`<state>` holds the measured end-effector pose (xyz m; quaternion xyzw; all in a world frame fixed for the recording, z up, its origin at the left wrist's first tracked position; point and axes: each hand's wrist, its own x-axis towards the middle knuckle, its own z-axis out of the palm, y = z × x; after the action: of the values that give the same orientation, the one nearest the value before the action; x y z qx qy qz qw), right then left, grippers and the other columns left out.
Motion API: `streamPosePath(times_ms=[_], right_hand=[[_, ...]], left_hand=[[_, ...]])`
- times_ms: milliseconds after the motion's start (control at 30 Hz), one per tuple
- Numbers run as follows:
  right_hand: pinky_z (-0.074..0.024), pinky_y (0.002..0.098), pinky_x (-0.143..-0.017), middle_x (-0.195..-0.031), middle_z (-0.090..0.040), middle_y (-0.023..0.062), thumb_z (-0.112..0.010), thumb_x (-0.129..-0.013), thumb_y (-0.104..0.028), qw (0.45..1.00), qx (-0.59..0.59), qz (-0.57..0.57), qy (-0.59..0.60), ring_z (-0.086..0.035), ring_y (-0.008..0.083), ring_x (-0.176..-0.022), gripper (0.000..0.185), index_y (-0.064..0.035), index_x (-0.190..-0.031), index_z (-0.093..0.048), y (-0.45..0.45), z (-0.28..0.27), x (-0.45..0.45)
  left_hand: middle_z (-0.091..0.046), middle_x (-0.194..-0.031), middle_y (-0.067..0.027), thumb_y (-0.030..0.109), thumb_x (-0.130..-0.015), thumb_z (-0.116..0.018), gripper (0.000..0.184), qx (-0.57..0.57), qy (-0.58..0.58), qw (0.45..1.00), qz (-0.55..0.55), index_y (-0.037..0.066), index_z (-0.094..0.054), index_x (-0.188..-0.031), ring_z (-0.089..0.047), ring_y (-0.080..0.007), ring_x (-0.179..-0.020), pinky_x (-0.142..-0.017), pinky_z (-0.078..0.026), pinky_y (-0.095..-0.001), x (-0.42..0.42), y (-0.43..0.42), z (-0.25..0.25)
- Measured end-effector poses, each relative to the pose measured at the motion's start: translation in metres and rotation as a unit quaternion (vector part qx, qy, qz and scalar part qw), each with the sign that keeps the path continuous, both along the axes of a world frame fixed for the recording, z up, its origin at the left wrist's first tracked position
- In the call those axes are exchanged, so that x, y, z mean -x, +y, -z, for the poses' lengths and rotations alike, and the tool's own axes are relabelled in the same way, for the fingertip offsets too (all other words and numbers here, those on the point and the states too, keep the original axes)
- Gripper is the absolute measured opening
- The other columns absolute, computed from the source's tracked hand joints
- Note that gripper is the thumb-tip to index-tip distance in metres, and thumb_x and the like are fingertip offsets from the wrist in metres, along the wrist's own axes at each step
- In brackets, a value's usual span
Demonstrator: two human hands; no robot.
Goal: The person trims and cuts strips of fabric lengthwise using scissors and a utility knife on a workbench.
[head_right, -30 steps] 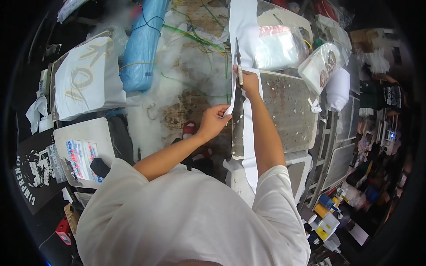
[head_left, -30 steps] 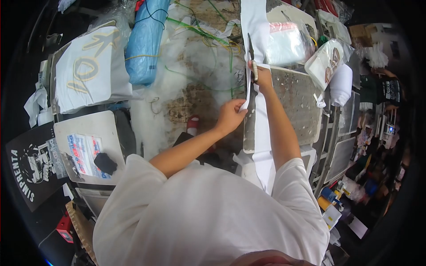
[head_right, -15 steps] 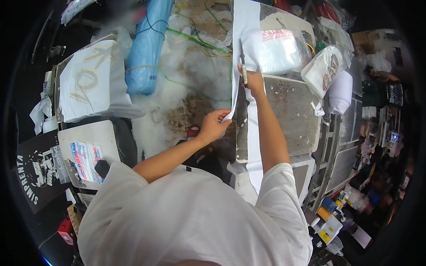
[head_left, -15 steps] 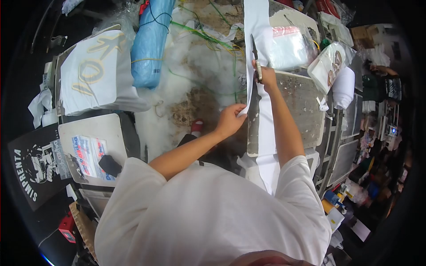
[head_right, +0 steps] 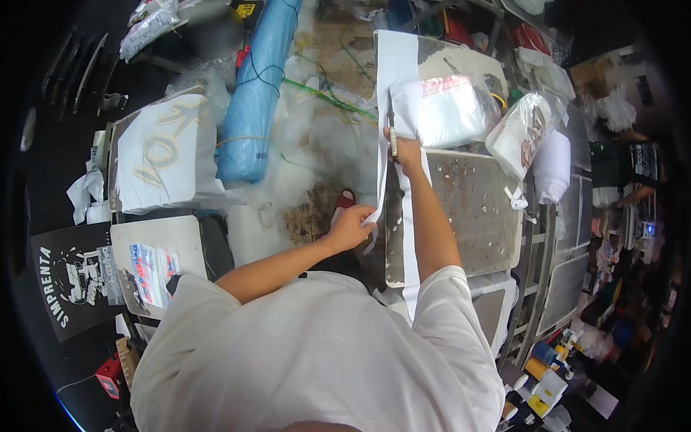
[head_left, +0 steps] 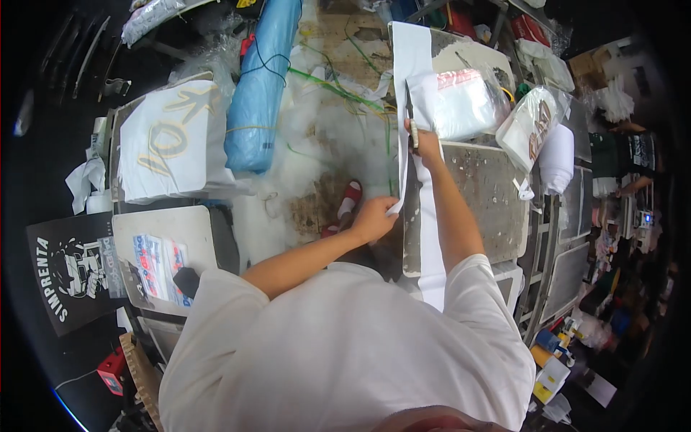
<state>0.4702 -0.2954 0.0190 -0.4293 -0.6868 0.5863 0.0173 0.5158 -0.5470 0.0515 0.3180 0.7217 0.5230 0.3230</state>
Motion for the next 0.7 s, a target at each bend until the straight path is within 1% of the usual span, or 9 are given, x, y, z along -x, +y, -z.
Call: streamPosePath(times_ms=[33, 67, 167, 233, 267, 367, 433, 567, 700], right_hand=[[-0.0307, 0.0259, -0.042, -0.057, -0.053, -0.0001, -0.072, -0.073, -0.065, 0.999, 0.04, 0.034, 0.012, -0.049, 0.0105, -0.045, 0.056, -0.0104, -0.065, -0.059, -0.002, -0.001, 0.003], [-0.031, 0.026, -0.042, -0.057, -0.052, -0.0005, -0.072, -0.072, -0.066, 0.994, 0.082, 0.067, 0.022, -0.049, 0.0106, -0.045, 0.057, -0.0112, -0.064, -0.058, -0.002, -0.003, 0.006], [-0.0331, 0.0261, -0.043, -0.057, -0.049, -0.0012, -0.073, -0.07, -0.068, 0.995, 0.086, 0.055, 0.0, -0.049, 0.0105, -0.047, 0.059, -0.0124, -0.063, -0.054, 0.005, -0.008, 0.013], [-0.0332, 0.026, -0.043, -0.057, -0.049, -0.0013, -0.073, -0.07, -0.068, 0.994, 0.089, 0.056, -0.012, -0.048, 0.0104, -0.047, 0.059, -0.0127, -0.061, -0.053, 0.004, -0.011, 0.016], [-0.033, 0.0258, -0.042, -0.057, -0.049, -0.0008, -0.073, -0.072, -0.066, 0.997, 0.067, 0.047, -0.009, -0.048, 0.0106, -0.046, 0.059, -0.0116, -0.06, -0.054, 0.004, -0.009, 0.015], [-0.0329, 0.026, -0.042, -0.055, -0.05, 0.0006, -0.073, -0.075, -0.062, 1.0, 0.012, 0.023, -0.006, -0.047, 0.0111, -0.044, 0.058, -0.0089, -0.059, -0.055, 0.003, -0.007, 0.009], [-0.0345, 0.0273, -0.042, -0.052, -0.05, 0.0025, -0.072, -0.079, -0.057, 1.0, -0.021, 0.014, 0.001, -0.048, 0.012, -0.043, 0.058, -0.0046, -0.058, -0.058, 0.002, -0.003, 0.007], [-0.0355, 0.0285, -0.042, -0.055, -0.051, 0.0027, -0.071, -0.075, -0.064, 0.999, 0.019, 0.044, 0.006, -0.049, 0.0128, -0.044, 0.062, -0.0051, -0.06, -0.058, 0.003, 0.003, 0.015], [-0.0347, 0.0283, -0.042, -0.056, -0.05, 0.002, -0.071, -0.071, -0.068, 0.997, 0.054, 0.054, 0.012, -0.049, 0.0138, -0.044, 0.064, -0.0072, -0.06, -0.055, 0.012, 0.001, 0.03]], left_hand=[[-0.069, -0.096, -0.0134, 0.005, -0.077, -0.069, 0.036, 0.028, -0.078, 0.996, 0.023, 0.0, -0.065, -0.113, -0.066, -0.0209, -0.081, -0.074, -0.051, -0.032, 0.004, 0.001, 0.0], [-0.069, -0.096, -0.0134, 0.005, -0.077, -0.069, 0.036, 0.028, -0.074, 0.997, 0.021, 0.0, -0.065, -0.113, -0.066, -0.0209, -0.081, -0.074, -0.051, -0.032, 0.008, 0.002, -0.003], [-0.069, -0.095, -0.0126, 0.006, -0.077, -0.069, 0.034, 0.034, 0.01, 0.999, 0.037, 0.001, -0.065, -0.111, -0.066, -0.0203, -0.082, -0.074, -0.051, -0.0325, 0.015, 0.002, -0.011], [-0.066, -0.097, -0.0189, 0.006, -0.078, -0.065, 0.028, 0.055, -0.077, 0.994, 0.048, 0.0, -0.066, -0.105, -0.065, -0.0334, -0.089, -0.079, -0.05, -0.0375, 0.019, 0.003, -0.016], [-0.066, -0.097, -0.0189, 0.006, -0.078, -0.065, 0.028, 0.058, -0.079, 0.994, 0.051, 0.0, -0.066, -0.105, -0.065, -0.0334, -0.089, -0.079, -0.05, -0.0375, 0.019, 0.002, -0.017], [-0.066, -0.095, -0.0185, 0.007, -0.078, -0.065, 0.028, 0.036, -0.039, 0.997, 0.052, 0.0, -0.066, -0.106, -0.066, -0.0305, -0.088, -0.078, -0.05, -0.0365, 0.019, 0.0, -0.018], [-0.067, -0.096, -0.0132, 0.008, -0.078, -0.07, 0.033, 0.05, -0.033, 0.996, 0.066, 0.001, -0.066, -0.111, -0.064, -0.0202, -0.081, -0.073, -0.05, -0.0319, 0.02, -0.001, -0.012], [-0.067, -0.095, -0.0128, 0.007, -0.079, -0.07, 0.033, 0.084, -0.065, 0.992, 0.074, -0.001, -0.065, -0.111, -0.063, -0.0199, -0.081, -0.073, -0.05, -0.0314, 0.024, -0.004, -0.02], [-0.067, -0.094, -0.0119, 0.006, -0.079, -0.07, 0.033, 0.056, -0.07, 0.994, 0.058, -0.001, -0.064, -0.111, -0.064, -0.0202, -0.079, -0.073, -0.051, -0.0319, 0.024, -0.009, -0.02]])
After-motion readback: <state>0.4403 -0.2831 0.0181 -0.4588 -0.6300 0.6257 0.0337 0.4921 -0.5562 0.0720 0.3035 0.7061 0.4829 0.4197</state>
